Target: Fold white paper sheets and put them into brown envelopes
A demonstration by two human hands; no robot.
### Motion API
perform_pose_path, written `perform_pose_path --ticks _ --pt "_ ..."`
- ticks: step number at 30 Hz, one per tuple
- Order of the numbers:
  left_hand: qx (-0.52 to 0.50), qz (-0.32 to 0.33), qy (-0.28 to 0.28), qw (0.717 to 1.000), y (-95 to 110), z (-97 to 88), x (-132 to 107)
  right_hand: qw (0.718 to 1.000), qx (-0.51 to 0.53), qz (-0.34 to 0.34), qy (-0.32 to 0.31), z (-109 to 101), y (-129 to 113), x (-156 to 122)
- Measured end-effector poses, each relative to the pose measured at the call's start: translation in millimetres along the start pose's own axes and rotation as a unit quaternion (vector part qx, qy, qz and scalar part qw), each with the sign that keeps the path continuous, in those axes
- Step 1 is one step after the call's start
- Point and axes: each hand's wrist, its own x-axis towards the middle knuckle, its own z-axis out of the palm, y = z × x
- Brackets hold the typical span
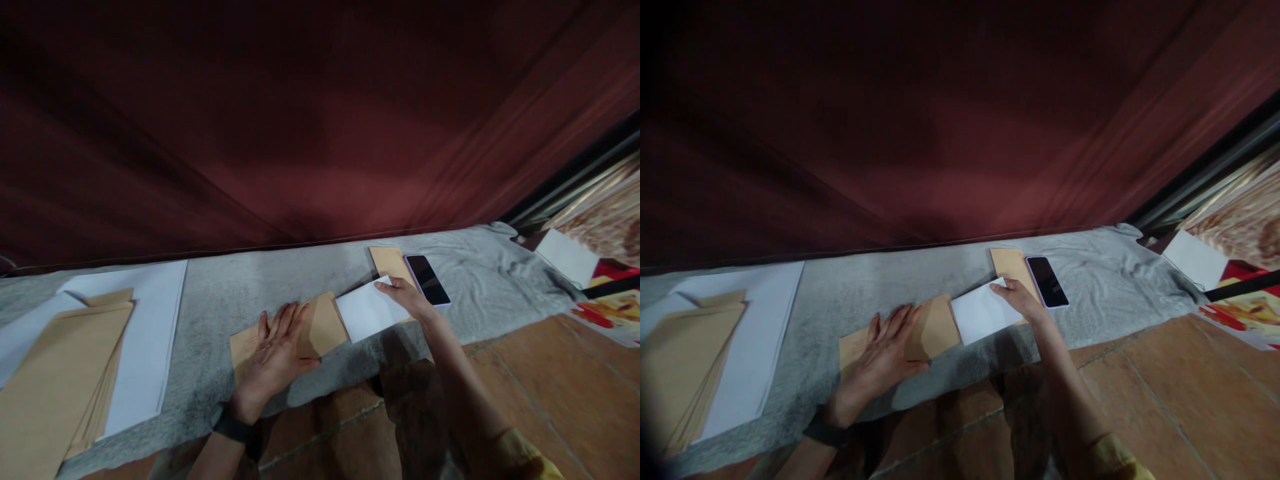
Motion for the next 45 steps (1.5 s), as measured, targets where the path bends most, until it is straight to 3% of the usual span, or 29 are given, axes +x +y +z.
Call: perform_pose_path --ticks 8,13,18,21,24,27,31,36,39,42,45 --pt "0.002 0.024 -0.002 1.000 -5.8 -5.8 -1.0 0.998 -0.052 -0.045 0.001 -0.5 9.8 7.2" --pt "-0.025 0.046 -0.020 0.998 -5.5 -10.0 -0.4 0.997 -0.071 -0.034 0.001 2.1 13.7 8.3" --pt "-0.052 0.062 -0.037 0.996 2.8 -6.0 3.6 0.996 -0.086 -0.032 -0.009 3.6 11.9 7.8" --pt "-0.072 0.066 -0.009 0.995 11.8 -2.7 6.0 0.998 -0.063 -0.015 -0.011 3.9 5.5 3.7" --pt "-0.164 0.069 0.014 0.984 26.0 -2.6 9.0 0.999 0.009 0.023 -0.045 4.6 -3.2 -4.4" --pt "-0.322 -0.010 0.033 0.946 39.6 -4.1 14.9 0.990 0.083 0.064 -0.092 6.2 -11.5 -13.3" --pt "-0.487 -0.139 0.031 0.861 45.1 -3.6 25.8 0.980 0.128 0.082 -0.128 12.3 -19.5 -21.0" --pt "-0.575 -0.160 -0.037 0.801 42.9 2.1 29.3 0.973 0.125 0.086 -0.174 26.4 -24.8 -26.1" --pt "-0.619 -0.182 -0.052 0.763 42.2 0.5 27.5 0.978 0.139 0.087 -0.129 34.4 -27.6 -28.9" --pt "-0.647 -0.202 -0.021 0.735 38.4 -7.6 27.6 0.970 0.202 0.100 -0.087 41.1 -31.6 -30.1" --pt "-0.663 -0.232 0.052 0.710 31.7 -15.4 28.8 0.949 0.269 0.099 -0.129 49.6 -34.2 -29.4"
